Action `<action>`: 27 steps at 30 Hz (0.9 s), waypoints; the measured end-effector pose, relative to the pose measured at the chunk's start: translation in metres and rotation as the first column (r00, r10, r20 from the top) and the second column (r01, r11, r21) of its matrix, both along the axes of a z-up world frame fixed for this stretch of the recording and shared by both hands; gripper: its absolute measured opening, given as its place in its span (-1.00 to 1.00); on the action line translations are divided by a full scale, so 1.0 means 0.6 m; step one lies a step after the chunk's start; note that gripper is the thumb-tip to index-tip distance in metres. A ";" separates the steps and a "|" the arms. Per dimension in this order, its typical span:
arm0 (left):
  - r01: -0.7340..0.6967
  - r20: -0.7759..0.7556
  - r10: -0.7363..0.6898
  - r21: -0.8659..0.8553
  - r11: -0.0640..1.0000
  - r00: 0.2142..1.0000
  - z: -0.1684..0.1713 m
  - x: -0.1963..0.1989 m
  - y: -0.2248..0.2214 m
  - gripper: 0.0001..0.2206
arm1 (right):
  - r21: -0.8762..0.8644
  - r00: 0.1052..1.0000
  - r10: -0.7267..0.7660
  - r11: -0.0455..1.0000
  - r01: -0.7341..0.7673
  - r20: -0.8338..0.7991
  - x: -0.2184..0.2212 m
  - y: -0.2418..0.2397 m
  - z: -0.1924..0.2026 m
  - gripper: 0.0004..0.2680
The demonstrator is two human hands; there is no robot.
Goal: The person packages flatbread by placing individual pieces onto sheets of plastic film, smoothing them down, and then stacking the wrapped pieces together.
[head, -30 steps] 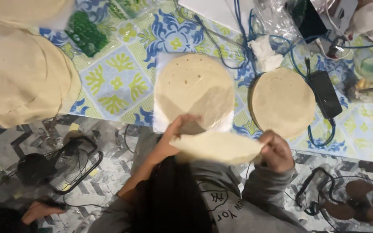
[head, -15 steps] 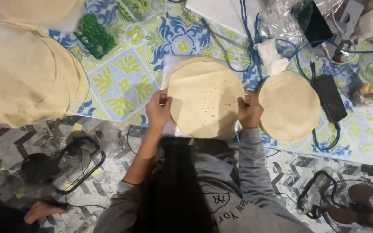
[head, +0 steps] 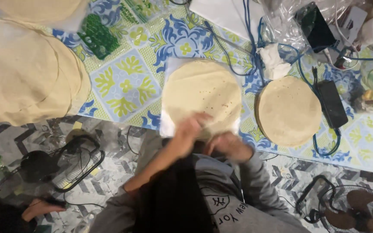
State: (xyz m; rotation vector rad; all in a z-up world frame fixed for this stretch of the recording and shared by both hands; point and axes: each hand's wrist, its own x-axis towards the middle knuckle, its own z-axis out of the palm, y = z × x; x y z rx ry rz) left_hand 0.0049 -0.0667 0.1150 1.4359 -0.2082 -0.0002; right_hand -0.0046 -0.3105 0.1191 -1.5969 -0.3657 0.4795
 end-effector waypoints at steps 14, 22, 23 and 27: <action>0.524 0.404 -0.380 -0.349 0.777 0.832 0.073 -0.108 -0.054 -0.44 | 0.078 0.861 -0.211 0.977 0.197 0.462 -0.206 0.119 -0.035 -0.62; 0.561 0.008 -0.584 -0.289 0.776 0.812 0.106 -0.055 -0.057 -0.45 | 0.559 0.965 -0.244 0.790 0.253 -0.092 -0.179 0.068 -0.002 -0.50; 0.567 0.030 -0.591 -0.327 0.756 0.806 0.128 -0.041 -0.055 -0.49 | 0.797 0.975 -0.039 0.569 0.202 -0.219 -0.167 0.051 0.015 -0.43; 0.595 0.137 -0.609 -0.459 0.660 0.781 0.072 -0.078 -0.090 -0.54 | 0.907 0.965 -0.008 0.339 0.248 -0.261 -0.136 0.065 0.067 -0.46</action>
